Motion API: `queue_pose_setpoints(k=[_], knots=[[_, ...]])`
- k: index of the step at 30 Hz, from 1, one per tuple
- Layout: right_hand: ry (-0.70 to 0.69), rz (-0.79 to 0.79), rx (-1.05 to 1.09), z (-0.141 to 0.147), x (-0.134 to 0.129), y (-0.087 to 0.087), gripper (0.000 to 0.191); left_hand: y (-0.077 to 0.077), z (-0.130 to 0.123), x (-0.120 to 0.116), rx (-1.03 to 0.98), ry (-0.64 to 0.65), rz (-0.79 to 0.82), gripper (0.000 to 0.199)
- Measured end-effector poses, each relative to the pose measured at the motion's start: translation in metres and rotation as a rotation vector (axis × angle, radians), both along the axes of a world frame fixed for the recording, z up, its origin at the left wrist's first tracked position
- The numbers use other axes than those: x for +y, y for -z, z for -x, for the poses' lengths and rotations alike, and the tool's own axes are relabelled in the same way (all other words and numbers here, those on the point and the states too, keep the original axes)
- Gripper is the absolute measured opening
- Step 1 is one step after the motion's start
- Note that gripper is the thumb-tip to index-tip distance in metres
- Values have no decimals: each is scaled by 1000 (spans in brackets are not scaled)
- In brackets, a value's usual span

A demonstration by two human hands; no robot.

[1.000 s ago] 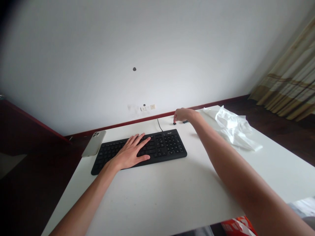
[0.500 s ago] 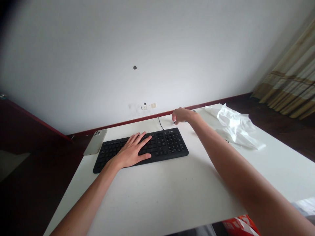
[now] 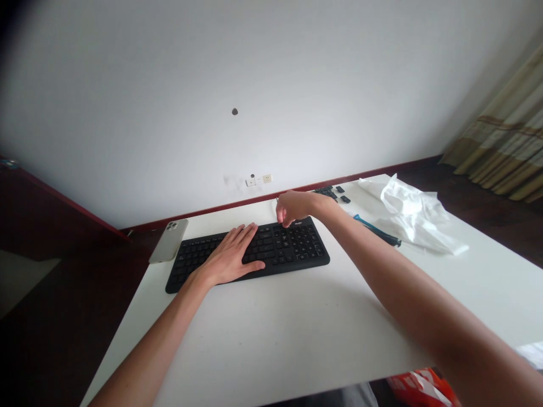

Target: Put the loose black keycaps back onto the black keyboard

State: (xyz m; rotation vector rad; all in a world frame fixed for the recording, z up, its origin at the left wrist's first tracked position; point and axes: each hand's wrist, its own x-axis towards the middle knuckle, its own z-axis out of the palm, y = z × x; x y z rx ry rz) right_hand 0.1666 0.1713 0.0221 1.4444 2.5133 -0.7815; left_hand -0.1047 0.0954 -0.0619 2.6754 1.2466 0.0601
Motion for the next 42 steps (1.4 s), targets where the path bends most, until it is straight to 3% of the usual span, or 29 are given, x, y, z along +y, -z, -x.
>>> queue_pose_setpoints(k=[5, 19, 27, 42], knots=[[9, 6, -117, 11, -10, -3, 24, 3, 2, 2, -5, -1, -2, 105], [-39, -49, -17, 23, -13, 4, 20, 0, 1, 1, 16, 0, 18, 107], [-88, -59, 13, 22, -6, 17, 21, 1, 1, 1, -9, 11, 16, 104], [-106, -101, -20, 25, -9, 17, 18, 4, 2, 3, -7, 3, 19, 105]])
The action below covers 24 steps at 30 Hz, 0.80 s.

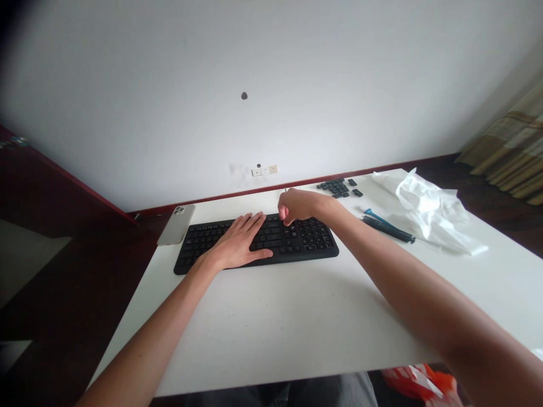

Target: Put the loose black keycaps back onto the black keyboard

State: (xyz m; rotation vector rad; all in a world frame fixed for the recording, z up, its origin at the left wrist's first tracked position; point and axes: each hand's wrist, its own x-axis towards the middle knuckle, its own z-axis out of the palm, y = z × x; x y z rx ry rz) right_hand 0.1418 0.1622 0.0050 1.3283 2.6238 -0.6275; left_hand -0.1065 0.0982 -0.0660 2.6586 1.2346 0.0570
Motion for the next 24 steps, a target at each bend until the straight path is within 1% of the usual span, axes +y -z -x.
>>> queue_pose_setpoints(k=[4, 9, 13, 17, 21, 24], knots=[[17, 9, -6, 1, -1, -2, 18, 1, 1, 0, -4, 4, -4, 106], [55, 3, -45, 8, -8, -7, 18, 3, 1, 1, -10, 7, -3, 104], [51, -10, -50, 10, -12, -8, 18, 2, 1, 1, -8, 6, 0, 104], [53, 7, -41, 6, -8, -5, 20, 1, 1, 0, -3, -5, 11, 105], [8, 26, -16, 2, -2, 0, 18, 0, 0, -1, -5, -5, 9, 106], [7, 22, -5, 0, 1, 3, 18, 0, 1, 0, -6, 0, 7, 105]])
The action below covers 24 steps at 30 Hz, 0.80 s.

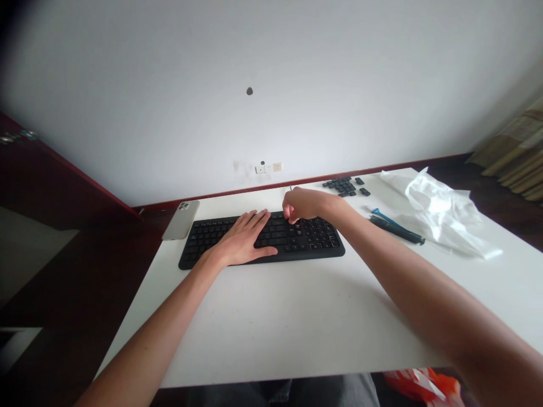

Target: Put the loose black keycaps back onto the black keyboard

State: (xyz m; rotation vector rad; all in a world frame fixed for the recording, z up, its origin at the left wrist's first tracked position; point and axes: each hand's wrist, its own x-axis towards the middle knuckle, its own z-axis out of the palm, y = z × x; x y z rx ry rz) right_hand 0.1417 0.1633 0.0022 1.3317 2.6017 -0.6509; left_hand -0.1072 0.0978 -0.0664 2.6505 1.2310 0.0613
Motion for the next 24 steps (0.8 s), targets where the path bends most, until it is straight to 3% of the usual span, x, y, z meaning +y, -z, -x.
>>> queue_pose_setpoints(k=[10, 16, 24], knots=[[32, -26, -9, 2, -1, 2, 16, -2, 0, -1, -3, -11, 26, 107], [45, -53, 25, 6, -4, 3, 4, -1, -1, 0, -5, -7, 14, 106], [173, 192, 99, -9, 15, 13, 26, -3, -2, -1, 13, -9, 9, 106]])
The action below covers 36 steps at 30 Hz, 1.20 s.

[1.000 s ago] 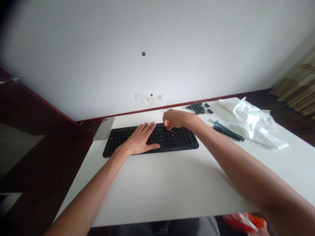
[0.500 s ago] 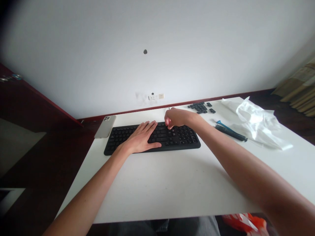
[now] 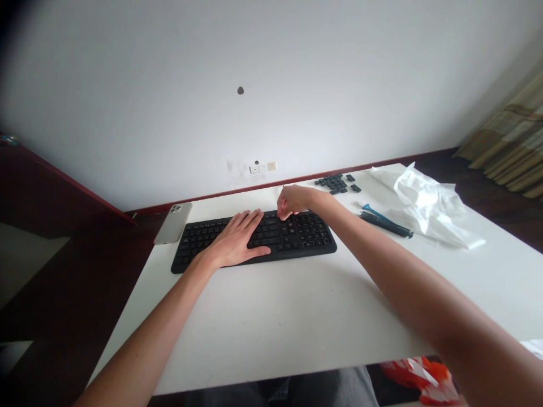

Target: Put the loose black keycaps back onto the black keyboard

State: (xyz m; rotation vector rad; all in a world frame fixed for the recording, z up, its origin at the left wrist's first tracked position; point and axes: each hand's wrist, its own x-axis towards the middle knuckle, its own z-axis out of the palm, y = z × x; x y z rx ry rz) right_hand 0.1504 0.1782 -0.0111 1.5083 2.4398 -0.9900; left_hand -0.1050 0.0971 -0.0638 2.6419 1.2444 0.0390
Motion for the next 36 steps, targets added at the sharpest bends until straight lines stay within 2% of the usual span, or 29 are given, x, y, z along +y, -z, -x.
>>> queue_pose_setpoints(k=[9, 14, 22, 36], knots=[[54, 122, -1, 6, 4, -10, 25, 0, -2, -1, 19, -3, -31, 102], [53, 84, -17, 7, 0, -16, 23, -3, -3, -1, 20, -6, -18, 102], [-8, 130, 8, 0, 7, -11, 28, 0, -2, 0, 18, 7, -39, 100], [-1, 49, -54, 6, 4, -11, 30, 2, -1, 2, 13, 14, -57, 100]])
